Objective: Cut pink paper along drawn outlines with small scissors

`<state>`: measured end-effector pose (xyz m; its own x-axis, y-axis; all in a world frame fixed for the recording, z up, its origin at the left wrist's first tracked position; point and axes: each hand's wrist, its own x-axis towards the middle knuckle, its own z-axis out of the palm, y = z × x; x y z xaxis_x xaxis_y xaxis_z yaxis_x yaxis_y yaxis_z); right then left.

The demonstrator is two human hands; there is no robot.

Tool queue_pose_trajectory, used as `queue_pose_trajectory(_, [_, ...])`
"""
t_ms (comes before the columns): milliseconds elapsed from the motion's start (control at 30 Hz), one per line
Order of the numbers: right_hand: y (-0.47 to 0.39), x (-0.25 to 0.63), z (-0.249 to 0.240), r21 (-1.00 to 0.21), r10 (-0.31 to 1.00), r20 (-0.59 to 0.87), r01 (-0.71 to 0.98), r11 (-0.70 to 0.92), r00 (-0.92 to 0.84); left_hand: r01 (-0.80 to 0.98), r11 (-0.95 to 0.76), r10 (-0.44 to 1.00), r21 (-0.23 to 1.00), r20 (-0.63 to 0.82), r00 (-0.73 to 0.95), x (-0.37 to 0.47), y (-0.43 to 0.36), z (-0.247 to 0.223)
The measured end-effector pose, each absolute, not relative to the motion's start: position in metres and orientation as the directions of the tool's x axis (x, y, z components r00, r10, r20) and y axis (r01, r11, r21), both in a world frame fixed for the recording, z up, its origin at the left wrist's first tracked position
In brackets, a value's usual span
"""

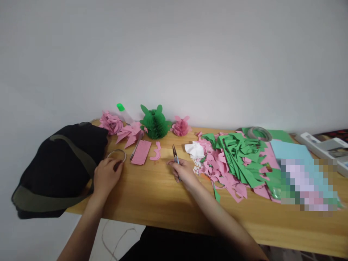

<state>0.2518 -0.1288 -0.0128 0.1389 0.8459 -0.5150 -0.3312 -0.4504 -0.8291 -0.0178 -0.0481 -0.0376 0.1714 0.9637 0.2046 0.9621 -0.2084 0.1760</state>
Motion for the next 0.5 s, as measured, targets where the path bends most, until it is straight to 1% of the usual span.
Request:
queue_pose_trajectory(167, [-0.132,0.253,-0.016,-0.836,0.850,-0.510,-0.311,-0.453,0.133,0.960,-0.169,0.976,0.224,0.174,0.131,0.002,-0.035,-0.025])
queue_pose_trajectory(267, [-0.133,0.255,-0.015,-0.839,0.852,-0.507,-0.302,-0.453,0.132,0.964,-0.109,0.988,0.242,0.134,0.078,0.013,-0.022,-0.016])
queue_pose_trajectory(367, [-0.133,0.256,-0.015,-0.841,0.851,-0.507,-0.296,-0.454,0.135,0.972,-0.043,0.997,0.230,0.068,0.028,0.022,-0.005,-0.010])
queue_pose_trajectory(500, [-0.133,0.255,-0.014,-0.841,0.849,-0.508,-0.297,-0.453,0.144,0.979,-0.006,0.999,0.205,-0.036,0.014,0.030,0.012,-0.007])
